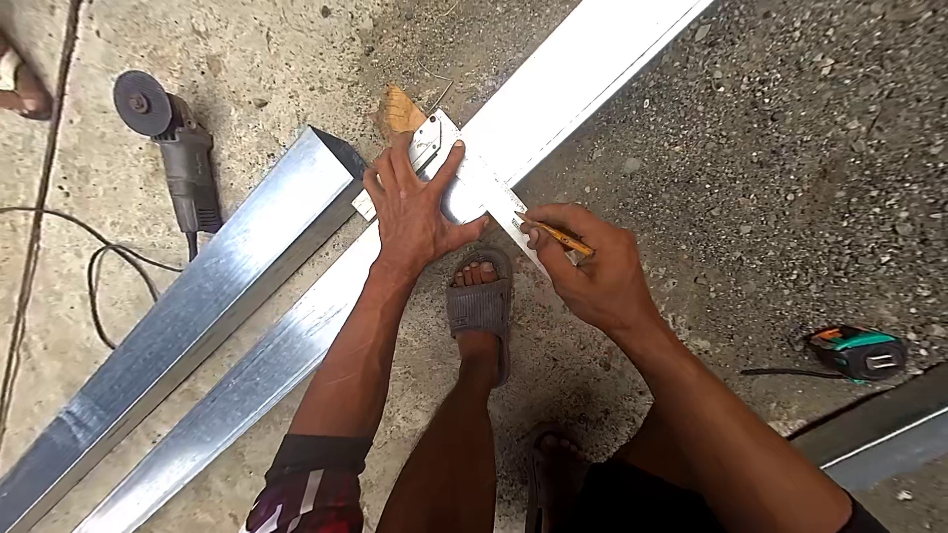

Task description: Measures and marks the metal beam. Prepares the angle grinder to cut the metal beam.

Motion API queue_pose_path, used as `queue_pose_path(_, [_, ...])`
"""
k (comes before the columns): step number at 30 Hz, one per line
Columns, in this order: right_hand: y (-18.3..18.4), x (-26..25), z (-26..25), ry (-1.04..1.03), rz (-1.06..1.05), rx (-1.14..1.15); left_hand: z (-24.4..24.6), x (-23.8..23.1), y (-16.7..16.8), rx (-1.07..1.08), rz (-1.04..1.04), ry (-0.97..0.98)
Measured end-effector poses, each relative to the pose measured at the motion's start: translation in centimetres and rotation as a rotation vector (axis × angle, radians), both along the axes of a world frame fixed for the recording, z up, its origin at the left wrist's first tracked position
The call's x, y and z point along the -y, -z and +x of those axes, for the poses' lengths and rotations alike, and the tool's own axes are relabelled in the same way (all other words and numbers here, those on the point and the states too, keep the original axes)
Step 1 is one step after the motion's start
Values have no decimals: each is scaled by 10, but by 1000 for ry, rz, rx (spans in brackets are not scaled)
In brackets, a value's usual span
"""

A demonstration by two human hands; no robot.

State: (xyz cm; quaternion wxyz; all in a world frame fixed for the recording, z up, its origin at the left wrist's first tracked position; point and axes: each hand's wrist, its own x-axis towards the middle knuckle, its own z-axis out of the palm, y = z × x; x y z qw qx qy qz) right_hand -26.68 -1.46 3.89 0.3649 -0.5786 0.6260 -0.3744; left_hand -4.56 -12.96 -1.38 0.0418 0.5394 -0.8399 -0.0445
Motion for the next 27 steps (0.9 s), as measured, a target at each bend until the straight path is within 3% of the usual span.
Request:
queue_pose_path(9, [43, 102, 24, 18, -169, -106, -2, -1, 3, -49, 58, -30])
queue_pose_path(27, [47, 106, 40, 40, -178, -221, -5, -5, 3, -158, 17, -60])
